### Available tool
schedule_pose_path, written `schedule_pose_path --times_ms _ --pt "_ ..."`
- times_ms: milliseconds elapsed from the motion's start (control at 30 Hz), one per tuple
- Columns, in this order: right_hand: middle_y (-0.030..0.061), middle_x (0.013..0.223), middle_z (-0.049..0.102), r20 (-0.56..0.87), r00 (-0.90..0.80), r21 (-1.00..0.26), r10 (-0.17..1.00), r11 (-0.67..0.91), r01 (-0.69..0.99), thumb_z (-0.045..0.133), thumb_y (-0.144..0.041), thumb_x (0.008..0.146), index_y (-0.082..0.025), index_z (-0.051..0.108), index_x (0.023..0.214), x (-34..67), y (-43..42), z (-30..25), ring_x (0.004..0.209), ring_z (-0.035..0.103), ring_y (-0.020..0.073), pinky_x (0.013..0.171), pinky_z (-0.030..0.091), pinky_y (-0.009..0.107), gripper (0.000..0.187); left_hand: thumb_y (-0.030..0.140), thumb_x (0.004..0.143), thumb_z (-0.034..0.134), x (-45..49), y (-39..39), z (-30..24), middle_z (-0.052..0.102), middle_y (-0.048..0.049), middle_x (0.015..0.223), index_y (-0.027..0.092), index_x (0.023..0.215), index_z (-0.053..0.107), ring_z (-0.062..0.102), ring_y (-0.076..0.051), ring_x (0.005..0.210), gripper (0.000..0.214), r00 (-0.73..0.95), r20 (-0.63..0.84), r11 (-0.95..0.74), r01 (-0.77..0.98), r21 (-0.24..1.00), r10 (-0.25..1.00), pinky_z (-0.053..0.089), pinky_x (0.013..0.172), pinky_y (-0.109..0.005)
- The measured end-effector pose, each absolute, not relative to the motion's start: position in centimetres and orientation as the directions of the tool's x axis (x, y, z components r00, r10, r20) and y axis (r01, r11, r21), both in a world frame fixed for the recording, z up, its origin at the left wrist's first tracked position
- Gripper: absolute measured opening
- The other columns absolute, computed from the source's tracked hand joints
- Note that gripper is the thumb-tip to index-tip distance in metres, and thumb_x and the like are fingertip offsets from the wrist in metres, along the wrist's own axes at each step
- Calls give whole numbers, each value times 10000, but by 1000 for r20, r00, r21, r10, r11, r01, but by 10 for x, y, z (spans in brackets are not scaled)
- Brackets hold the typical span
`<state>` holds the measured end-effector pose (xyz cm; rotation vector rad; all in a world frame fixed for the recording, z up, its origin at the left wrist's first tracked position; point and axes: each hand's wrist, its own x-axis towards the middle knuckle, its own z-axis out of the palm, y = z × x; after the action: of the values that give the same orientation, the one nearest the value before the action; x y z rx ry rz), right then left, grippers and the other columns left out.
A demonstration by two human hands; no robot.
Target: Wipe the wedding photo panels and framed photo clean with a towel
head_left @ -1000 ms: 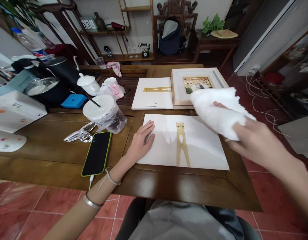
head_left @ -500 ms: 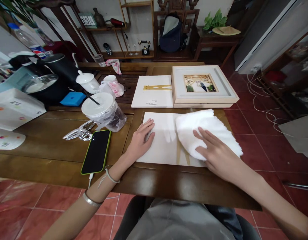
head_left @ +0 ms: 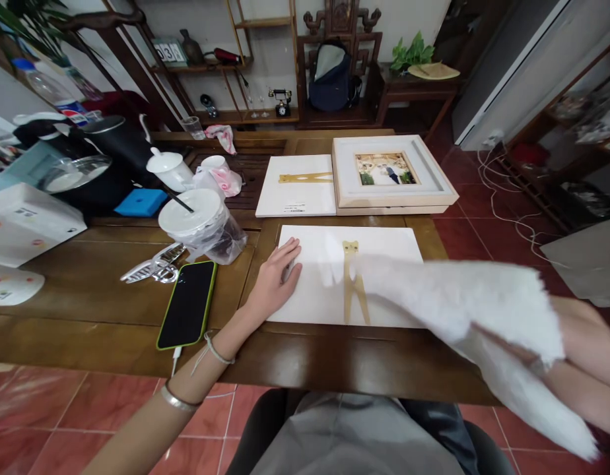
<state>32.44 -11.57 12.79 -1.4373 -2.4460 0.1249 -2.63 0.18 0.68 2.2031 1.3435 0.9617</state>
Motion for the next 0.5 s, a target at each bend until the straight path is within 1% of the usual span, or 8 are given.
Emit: schedule_pose_path --times_ms 33,100,167,233,267,333,433,500 --pt "27 610 578 263 -431 -195 863 485 852 409 -210 763 -311 461 677 324 -107 131 577 591 250 478 470 389 143 254 900 503 -26 2 7 571 -160 1339 118 1205 621 493 -254 1298 354 305 352 -465 621 631 885 362 1117 -475" --pt "54 658 585 363 -398 -92 843 457 884 398 -192 775 -298 440 698 313 -88 136 613 600 277 498 467 414 137 252 901 499 -26 2 8 565 -154 1347 130 1209 619 487 -253 1303 352 304 346 -460 621 635 888 358 1117 -481" --pt "105 931 658 387 -415 22 824 441 897 432 -128 740 -272 473 750 294 -69 135 822 646 327 606 520 445 150 251 902 496 -26 2 8 562 -150 1351 138 1210 618 483 -252 1306 350 303 342 -457 619 639 889 358 1117 -483" --pt "149 1283 569 320 -483 77 815 486 870 456 -47 693 -226 527 807 273 -49 126 1085 595 377 713 555 460 224 251 902 497 -26 2 7 562 -152 1351 136 1211 617 483 -253 1306 351 304 340 -456 617 641 890 361 1116 -481" --pt "169 1390 486 273 -509 90 817 505 859 467 -17 684 -199 557 842 264 -40 118 1182 540 391 754 563 463 257 251 902 498 -26 2 7 562 -152 1351 137 1212 616 483 -253 1307 351 304 341 -456 616 642 890 362 1115 -481" --pt "199 1462 401 197 -579 96 791 572 815 512 4 686 -157 598 891 247 -24 98 1306 422 401 861 548 485 275 250 902 498 -26 2 7 561 -145 1354 147 1214 615 481 -252 1308 348 304 342 -457 613 644 889 362 1114 -486" --pt "207 1503 330 129 -640 47 758 640 767 590 4 662 -129 635 991 233 -9 70 1371 306 412 1029 422 554 358 248 902 500 -26 2 6 567 -136 1350 161 1210 618 484 -250 1306 341 304 345 -459 611 645 888 363 1113 -492" --pt "220 1510 306 114 -638 13 762 641 767 600 8 655 -116 640 1039 229 -6 60 1385 261 421 1085 331 584 406 248 900 503 -26 2 6 569 -135 1348 159 1208 620 486 -249 1304 341 304 346 -461 612 643 887 362 1115 -488"
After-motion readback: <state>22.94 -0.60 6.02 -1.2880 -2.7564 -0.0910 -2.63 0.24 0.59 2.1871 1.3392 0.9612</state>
